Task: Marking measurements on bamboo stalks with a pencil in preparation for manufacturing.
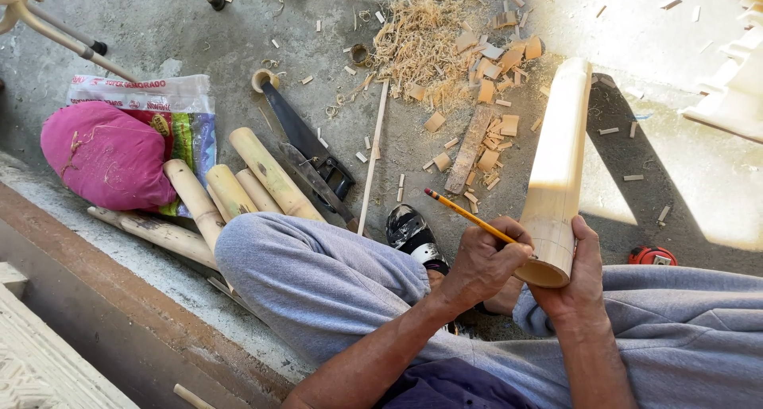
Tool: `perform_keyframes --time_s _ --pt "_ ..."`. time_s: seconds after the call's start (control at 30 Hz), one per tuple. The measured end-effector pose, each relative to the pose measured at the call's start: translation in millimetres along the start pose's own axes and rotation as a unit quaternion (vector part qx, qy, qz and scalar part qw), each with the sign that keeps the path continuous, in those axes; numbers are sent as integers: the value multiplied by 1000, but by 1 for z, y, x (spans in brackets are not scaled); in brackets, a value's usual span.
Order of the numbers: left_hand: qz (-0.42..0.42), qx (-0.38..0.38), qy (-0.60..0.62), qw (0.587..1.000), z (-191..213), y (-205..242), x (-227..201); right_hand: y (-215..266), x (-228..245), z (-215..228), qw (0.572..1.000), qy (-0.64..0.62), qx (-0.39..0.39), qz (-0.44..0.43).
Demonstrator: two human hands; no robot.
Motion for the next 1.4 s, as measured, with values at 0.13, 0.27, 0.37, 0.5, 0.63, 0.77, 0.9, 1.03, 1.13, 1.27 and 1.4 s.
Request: perform_keyframes --time_s 0.13,0.27,0.37,0.5,0.63,0.77,0.9,1.03,1.13,1.27,1.4 --pt "12 -9 -16 1000 -1 -7 2 -1 -2 -1 1000 -11 6 -9" --pt "14 -24 -38 999 -3 -17 3 1 0 -4 1000 -8 9 -7" --pt "12 -17 -10 1000 -2 -11 1 -1 0 1 1000 -11 2 -14" --pt "34 23 -14 999 7 1 -2 2 2 -8 1000 -12 8 -25" --pt "34 11 13 999 9 -16 -21 -4 1 -6 1000 0 11 -16" --pt "-13 19 -100 995 -2 -28 -19 -9 -5 2 999 30 -8 -17" --pt "5 38 -62 997 -6 -25 -10 -17 -10 13 999 9 34 -29" --pt "-17 47 -107 993 -7 -28 -12 -17 -9 13 998 45 -23 -23" --pt "-23 51 -112 992 -7 -27 -12 -17 -10 13 998 50 -33 -22" --pt "-27 48 -115 992 -7 -28 -11 -22 -15 17 998 55 -29 -32" --pt "-23 52 -117 991 -6 -27 -9 -17 -12 11 997 61 -26 -29"
Point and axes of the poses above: each hand's wrist, its own y-axis away from the middle knuckle, its own z-axis out of the back of the hand, x = y × z, the point moved 4 cm from there along -y, towards the middle knuckle, and after that the axes turned 11 degrees about -x, right-handed, at the moved point
